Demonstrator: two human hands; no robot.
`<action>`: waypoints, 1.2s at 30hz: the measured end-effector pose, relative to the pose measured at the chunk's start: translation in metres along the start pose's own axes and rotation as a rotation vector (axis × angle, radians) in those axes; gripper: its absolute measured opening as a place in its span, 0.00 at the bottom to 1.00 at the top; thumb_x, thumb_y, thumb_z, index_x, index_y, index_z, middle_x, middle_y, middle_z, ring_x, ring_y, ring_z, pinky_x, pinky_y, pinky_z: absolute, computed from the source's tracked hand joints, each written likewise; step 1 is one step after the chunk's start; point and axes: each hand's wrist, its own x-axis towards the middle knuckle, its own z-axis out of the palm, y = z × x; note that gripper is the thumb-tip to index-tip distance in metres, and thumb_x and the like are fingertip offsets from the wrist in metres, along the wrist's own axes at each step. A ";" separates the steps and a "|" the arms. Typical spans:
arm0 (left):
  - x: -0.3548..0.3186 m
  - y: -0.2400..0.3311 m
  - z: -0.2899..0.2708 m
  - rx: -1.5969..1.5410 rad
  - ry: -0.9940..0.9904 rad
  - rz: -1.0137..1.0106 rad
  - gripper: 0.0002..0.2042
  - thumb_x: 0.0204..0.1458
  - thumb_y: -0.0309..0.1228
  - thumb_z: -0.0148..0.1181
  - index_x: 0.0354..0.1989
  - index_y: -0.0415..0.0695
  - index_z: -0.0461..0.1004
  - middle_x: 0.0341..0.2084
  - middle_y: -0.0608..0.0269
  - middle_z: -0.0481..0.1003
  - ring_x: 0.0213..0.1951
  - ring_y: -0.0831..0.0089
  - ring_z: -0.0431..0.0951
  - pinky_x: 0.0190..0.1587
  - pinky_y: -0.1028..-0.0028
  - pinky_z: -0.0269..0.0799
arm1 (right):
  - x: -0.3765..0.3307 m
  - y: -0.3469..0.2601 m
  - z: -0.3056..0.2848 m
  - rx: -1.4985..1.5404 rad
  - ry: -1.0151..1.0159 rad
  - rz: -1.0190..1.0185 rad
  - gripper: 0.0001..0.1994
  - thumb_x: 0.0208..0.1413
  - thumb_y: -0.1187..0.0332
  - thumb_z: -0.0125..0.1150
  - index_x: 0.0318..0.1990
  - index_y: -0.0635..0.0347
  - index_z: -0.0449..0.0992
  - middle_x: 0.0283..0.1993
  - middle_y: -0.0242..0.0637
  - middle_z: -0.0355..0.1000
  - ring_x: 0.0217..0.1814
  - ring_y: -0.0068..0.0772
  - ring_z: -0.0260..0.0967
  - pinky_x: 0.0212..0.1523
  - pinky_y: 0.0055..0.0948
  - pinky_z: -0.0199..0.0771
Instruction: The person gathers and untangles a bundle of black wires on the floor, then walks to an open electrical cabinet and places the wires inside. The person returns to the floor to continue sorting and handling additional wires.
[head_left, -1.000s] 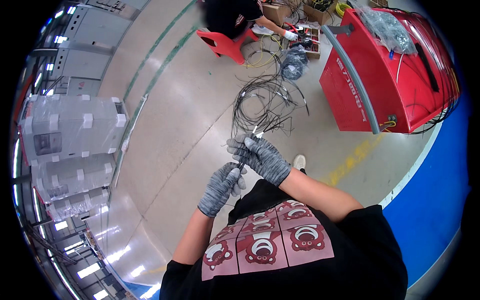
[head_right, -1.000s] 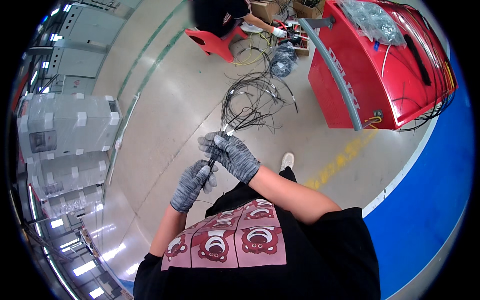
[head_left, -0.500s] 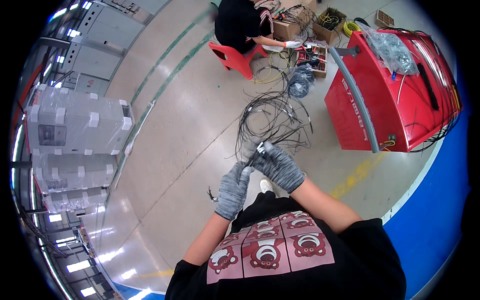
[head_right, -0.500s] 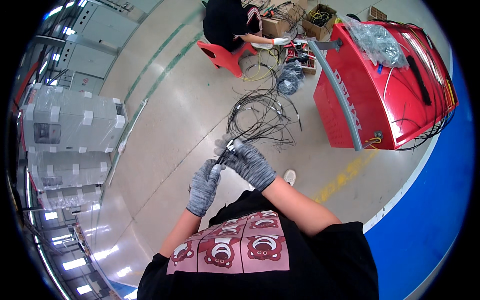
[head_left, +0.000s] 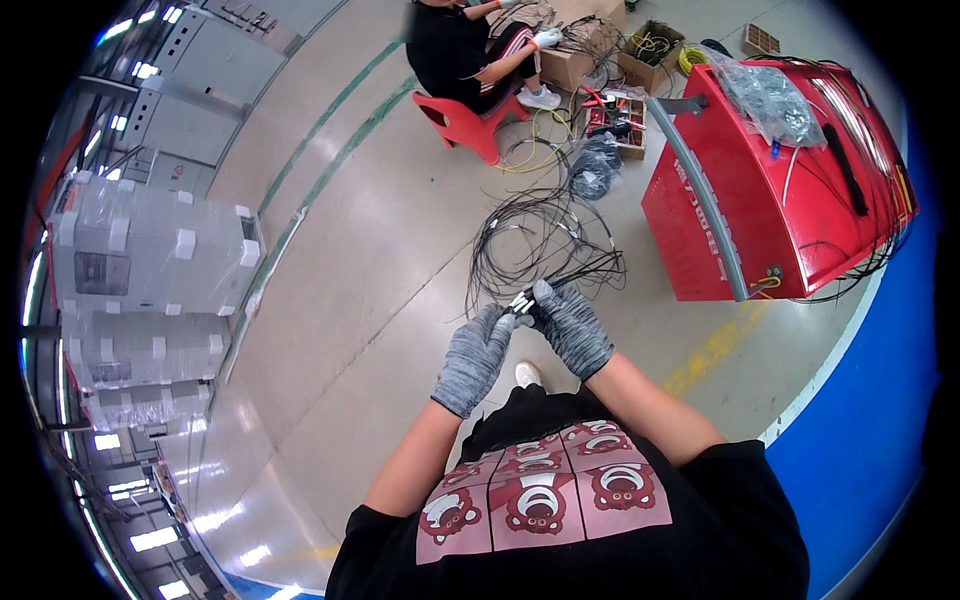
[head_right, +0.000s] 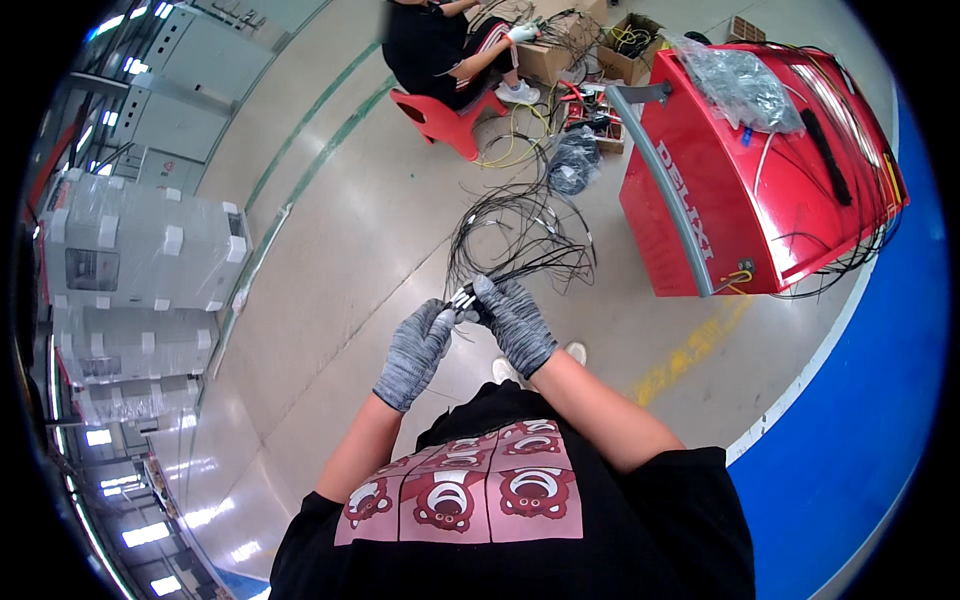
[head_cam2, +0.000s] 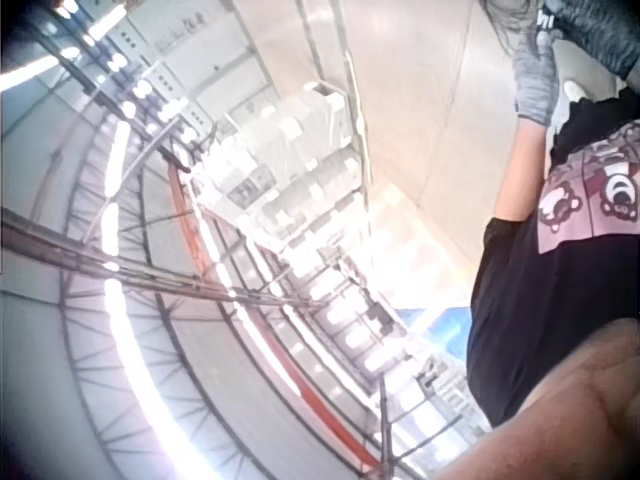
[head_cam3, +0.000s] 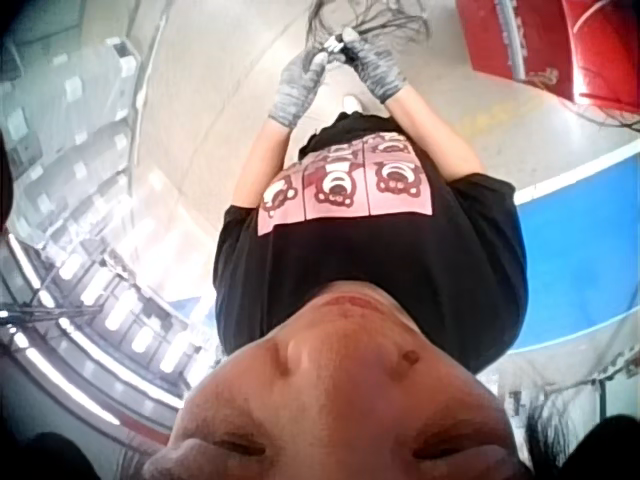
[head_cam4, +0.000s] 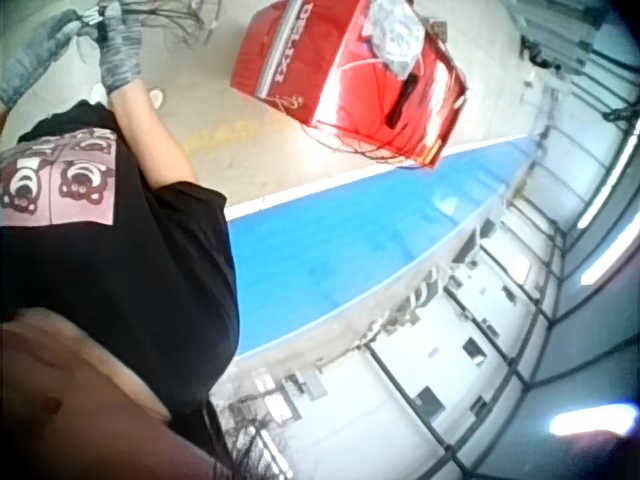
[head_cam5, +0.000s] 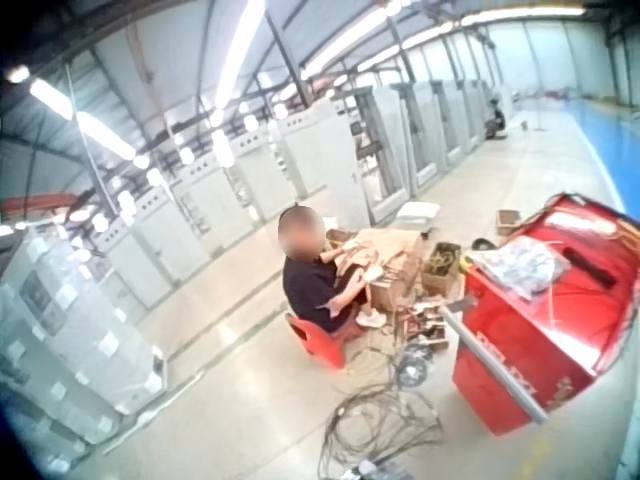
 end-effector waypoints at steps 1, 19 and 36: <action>0.000 0.000 0.001 -0.001 -0.005 0.013 0.13 0.58 0.37 0.47 0.35 0.39 0.69 0.15 0.66 0.63 0.19 0.80 0.61 0.23 0.78 0.61 | 0.002 0.003 -0.005 -0.017 -0.024 -0.002 0.15 0.58 0.56 0.52 0.37 0.61 0.72 0.31 0.33 0.71 0.33 0.23 0.68 0.35 0.21 0.71; -0.019 0.008 0.000 -0.580 -0.233 -0.152 0.13 0.58 0.39 0.48 0.34 0.41 0.72 0.16 0.73 0.63 0.17 0.85 0.58 0.20 0.83 0.53 | -0.012 0.004 -0.016 -0.094 -0.168 0.117 0.20 0.57 0.51 0.51 0.30 0.61 0.74 0.24 0.30 0.70 0.23 0.18 0.63 0.26 0.17 0.64; -0.027 -0.016 0.024 -0.256 -0.062 0.029 0.14 0.58 0.32 0.45 0.46 0.36 0.69 0.25 0.59 0.74 0.28 0.73 0.72 0.34 0.75 0.68 | -0.048 0.032 0.008 -0.045 -0.148 0.102 0.16 0.60 0.59 0.49 0.48 0.59 0.70 0.36 0.23 0.67 0.32 0.16 0.58 0.35 0.16 0.61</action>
